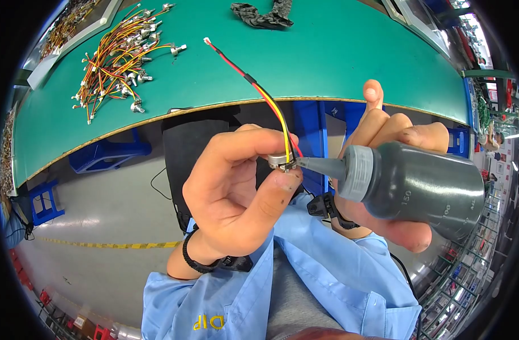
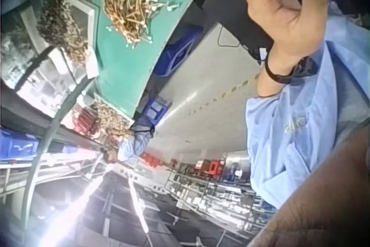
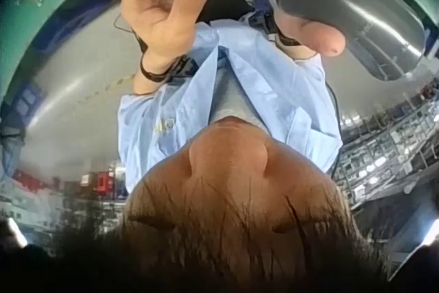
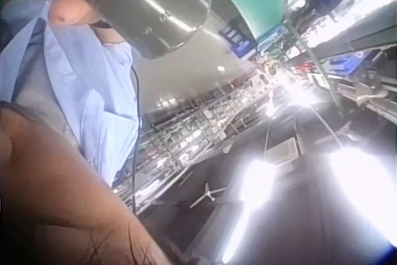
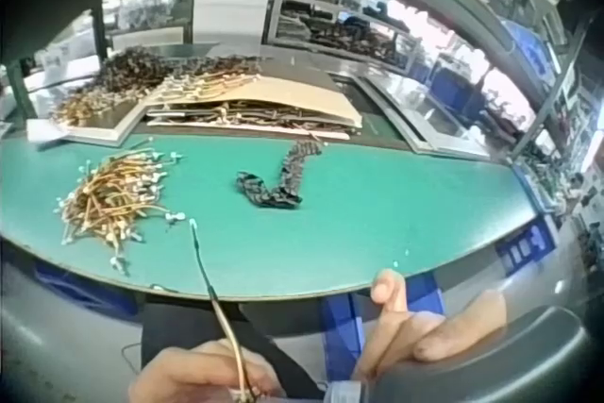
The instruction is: Applying liquid from a bottle to small electronic components at a factory workbench.
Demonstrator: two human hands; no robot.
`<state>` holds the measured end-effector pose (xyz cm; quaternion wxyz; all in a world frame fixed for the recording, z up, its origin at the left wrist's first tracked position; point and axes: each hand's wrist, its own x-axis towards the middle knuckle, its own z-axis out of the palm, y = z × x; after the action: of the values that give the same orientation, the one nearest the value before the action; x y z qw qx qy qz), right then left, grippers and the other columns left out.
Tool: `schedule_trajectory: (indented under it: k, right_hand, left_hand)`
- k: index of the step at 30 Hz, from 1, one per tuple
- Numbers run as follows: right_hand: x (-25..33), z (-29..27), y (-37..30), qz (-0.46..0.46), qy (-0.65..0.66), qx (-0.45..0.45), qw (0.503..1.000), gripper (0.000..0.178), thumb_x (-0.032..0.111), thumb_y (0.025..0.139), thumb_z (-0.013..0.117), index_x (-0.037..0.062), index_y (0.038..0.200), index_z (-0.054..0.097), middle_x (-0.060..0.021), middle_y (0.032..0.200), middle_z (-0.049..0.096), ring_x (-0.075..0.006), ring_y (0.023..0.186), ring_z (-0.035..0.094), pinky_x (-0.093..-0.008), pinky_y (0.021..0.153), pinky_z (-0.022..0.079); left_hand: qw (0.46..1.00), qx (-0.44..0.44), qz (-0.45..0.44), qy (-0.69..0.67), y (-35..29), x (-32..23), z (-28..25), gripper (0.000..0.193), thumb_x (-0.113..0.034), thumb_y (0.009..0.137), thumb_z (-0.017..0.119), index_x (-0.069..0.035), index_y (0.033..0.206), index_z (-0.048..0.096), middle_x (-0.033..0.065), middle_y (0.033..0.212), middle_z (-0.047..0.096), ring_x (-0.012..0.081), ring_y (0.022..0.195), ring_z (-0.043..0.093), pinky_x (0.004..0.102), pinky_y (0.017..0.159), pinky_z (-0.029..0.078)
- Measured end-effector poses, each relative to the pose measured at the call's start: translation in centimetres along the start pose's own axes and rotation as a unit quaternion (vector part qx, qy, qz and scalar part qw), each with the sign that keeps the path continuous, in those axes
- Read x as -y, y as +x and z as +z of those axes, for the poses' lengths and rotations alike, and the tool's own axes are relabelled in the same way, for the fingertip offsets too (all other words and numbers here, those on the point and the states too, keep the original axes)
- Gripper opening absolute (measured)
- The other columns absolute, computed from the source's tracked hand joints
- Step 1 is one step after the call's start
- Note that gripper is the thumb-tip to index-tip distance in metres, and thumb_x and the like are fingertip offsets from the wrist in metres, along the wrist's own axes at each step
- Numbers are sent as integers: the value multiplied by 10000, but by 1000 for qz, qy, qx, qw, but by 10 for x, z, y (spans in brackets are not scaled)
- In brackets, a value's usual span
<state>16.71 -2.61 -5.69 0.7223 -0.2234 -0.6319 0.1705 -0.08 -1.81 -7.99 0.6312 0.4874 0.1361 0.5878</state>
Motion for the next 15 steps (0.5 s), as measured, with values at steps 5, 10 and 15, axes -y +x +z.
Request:
schedule_trajectory:
  k: [5, 10, 15]
  right_hand:
    - [17, 6, 5, 66, -69, -11, 995, 913, 769, 707, 621, -28, 1123, 463, -3, 607, 437, -116, 503, 380, -513, 977, 252]
    - [16, -2, 8, 58, -78, 23, 995, 902, 761, 708, 629, -32, 1105, 463, -9, 608, 437, -117, 510, 382, -522, 975, 251]
    - [16, 10, 5, 73, -115, -39, 990, 899, 763, 707, 626, -33, 1089, 461, -14, 615, 438, -117, 525, 383, -526, 974, 253]
  left_hand:
    - [1000, 0, -8, -8, -1, -1, 0, 314, 111, 801, 613, 108, 1104, 530, 176, 1013, 625, 166, 828, 560, 289, 738, 457]
    - [1000, -12, -11, -3, -1, -2, 1, 310, 112, 805, 608, 110, 1104, 528, 183, 1016, 624, 167, 824, 565, 287, 737, 465]
    - [1000, -7, -4, -7, 0, -1, 0, 310, 111, 809, 606, 110, 1108, 523, 186, 1021, 624, 170, 828, 570, 289, 749, 469]
